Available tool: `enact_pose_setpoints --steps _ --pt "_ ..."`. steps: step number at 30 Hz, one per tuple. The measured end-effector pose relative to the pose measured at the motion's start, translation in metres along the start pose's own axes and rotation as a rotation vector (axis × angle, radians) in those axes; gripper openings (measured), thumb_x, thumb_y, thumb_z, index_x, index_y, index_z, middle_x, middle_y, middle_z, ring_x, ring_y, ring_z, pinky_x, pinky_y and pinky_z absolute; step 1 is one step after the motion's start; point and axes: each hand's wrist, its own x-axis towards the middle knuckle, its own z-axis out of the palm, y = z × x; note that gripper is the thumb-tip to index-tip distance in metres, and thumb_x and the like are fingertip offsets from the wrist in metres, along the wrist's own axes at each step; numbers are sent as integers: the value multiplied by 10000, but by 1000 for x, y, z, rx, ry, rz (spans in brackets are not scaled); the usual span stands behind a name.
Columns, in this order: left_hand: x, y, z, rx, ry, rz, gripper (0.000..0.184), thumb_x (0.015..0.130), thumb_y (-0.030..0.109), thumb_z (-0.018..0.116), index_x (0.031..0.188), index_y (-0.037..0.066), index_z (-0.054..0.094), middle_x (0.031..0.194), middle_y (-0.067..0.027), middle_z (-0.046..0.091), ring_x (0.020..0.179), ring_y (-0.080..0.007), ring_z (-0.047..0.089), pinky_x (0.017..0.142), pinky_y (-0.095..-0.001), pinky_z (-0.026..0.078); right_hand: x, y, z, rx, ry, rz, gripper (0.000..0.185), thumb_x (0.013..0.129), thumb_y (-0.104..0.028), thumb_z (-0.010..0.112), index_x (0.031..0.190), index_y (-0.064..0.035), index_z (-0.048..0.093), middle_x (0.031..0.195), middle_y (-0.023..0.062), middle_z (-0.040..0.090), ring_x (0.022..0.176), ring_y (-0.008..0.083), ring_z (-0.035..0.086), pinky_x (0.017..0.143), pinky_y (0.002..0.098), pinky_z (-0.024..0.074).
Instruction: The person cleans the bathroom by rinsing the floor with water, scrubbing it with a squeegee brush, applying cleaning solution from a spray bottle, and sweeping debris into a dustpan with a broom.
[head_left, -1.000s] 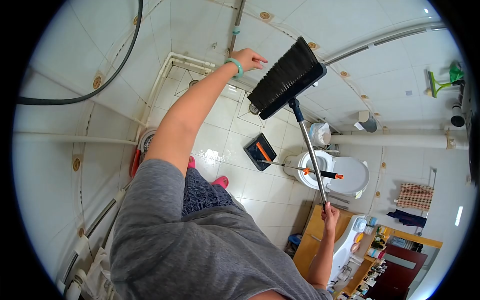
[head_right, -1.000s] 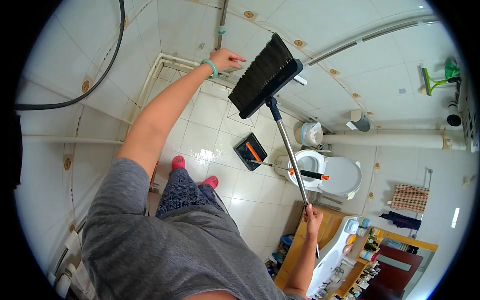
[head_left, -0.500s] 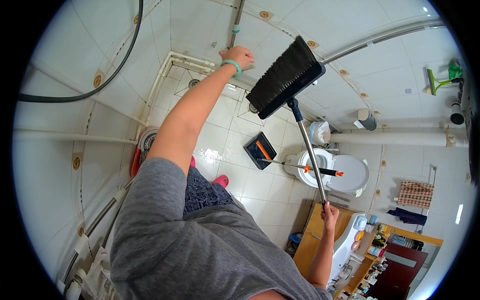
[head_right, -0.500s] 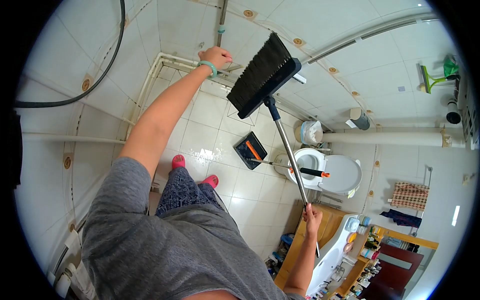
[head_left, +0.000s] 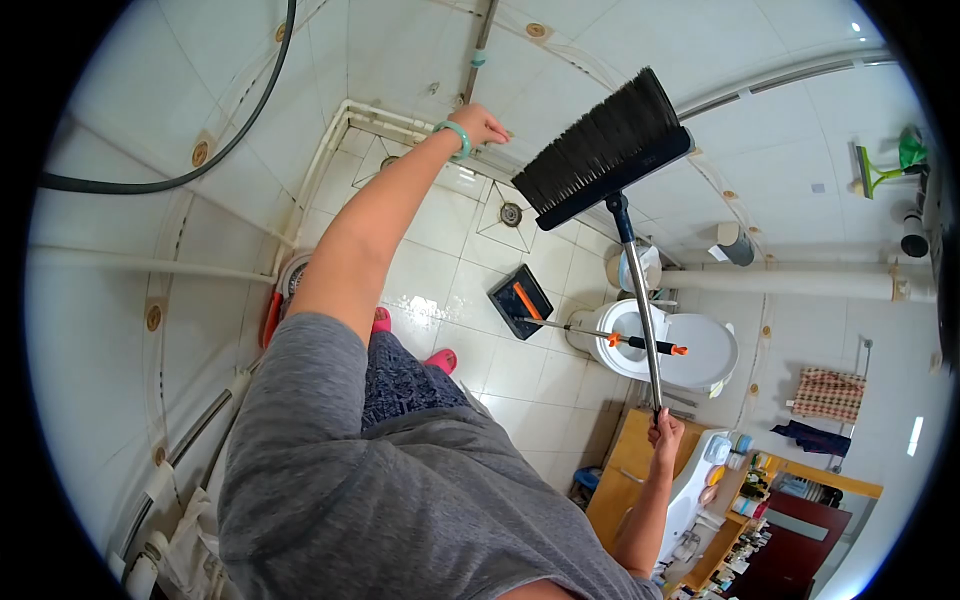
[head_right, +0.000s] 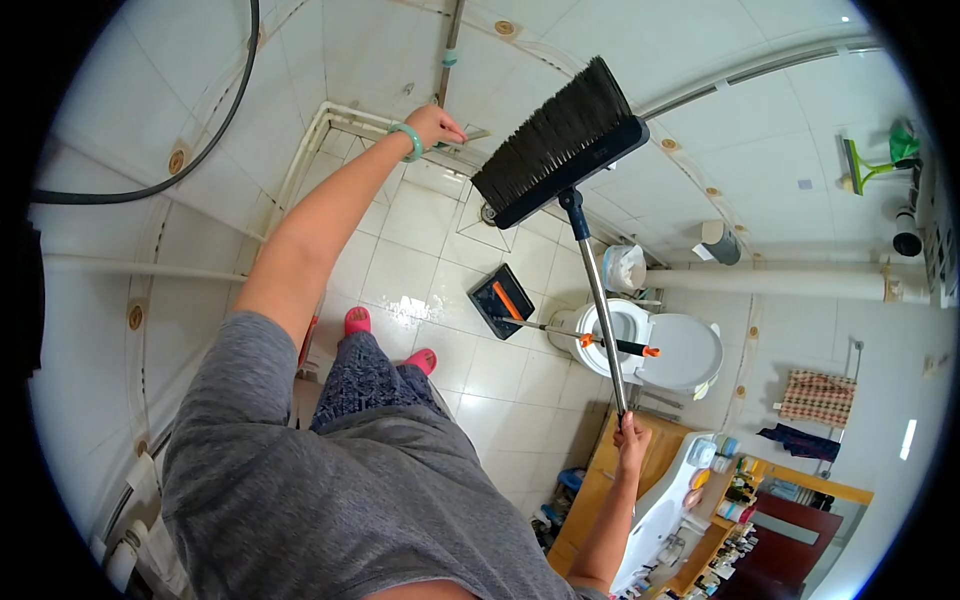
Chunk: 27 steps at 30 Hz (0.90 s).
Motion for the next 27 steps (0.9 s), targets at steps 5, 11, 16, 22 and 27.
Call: enact_pose_setpoints --steps 5,11,16,22,27 --pt "-5 18 17 102 -53 70 230 669 191 706 898 187 687 736 4 657 675 -106 584 660 -242 436 2 -4 -1 6 -19 -11 439 831 -410 553 573 -63 480 492 -36 370 389 36 284 367 199 162" --pt "-10 23 18 154 -270 116 385 653 184 703 1023 268 636 655 48 622 717 -102 590 692 -287 388 1 -4 -1 -18 -16 -2 448 833 -415 548 563 -66 469 485 -38 366 386 36 281 367 200 159" --pt "-17 32 29 418 -266 67 209 660 201 693 862 247 672 664 61 625 737 -103 585 773 -388 279 0 0 0 -48 -23 -2 467 824 -438 549 556 -65 462 467 -42 346 378 36 274 364 202 158" --pt "-23 29 22 539 -117 -33 18 688 217 661 702 226 666 724 31 638 770 -152 589 847 -459 241 -3 -1 2 -35 -28 -1 471 816 -444 558 553 -66 457 466 -45 339 379 35 272 361 204 157" --pt "-21 10 7 557 54 -163 35 706 234 635 715 218 666 781 1 644 779 -190 589 941 -534 187 -3 10 0 -5 -13 -13 465 821 -428 559 543 -77 433 474 -40 338 383 35 271 361 203 159"
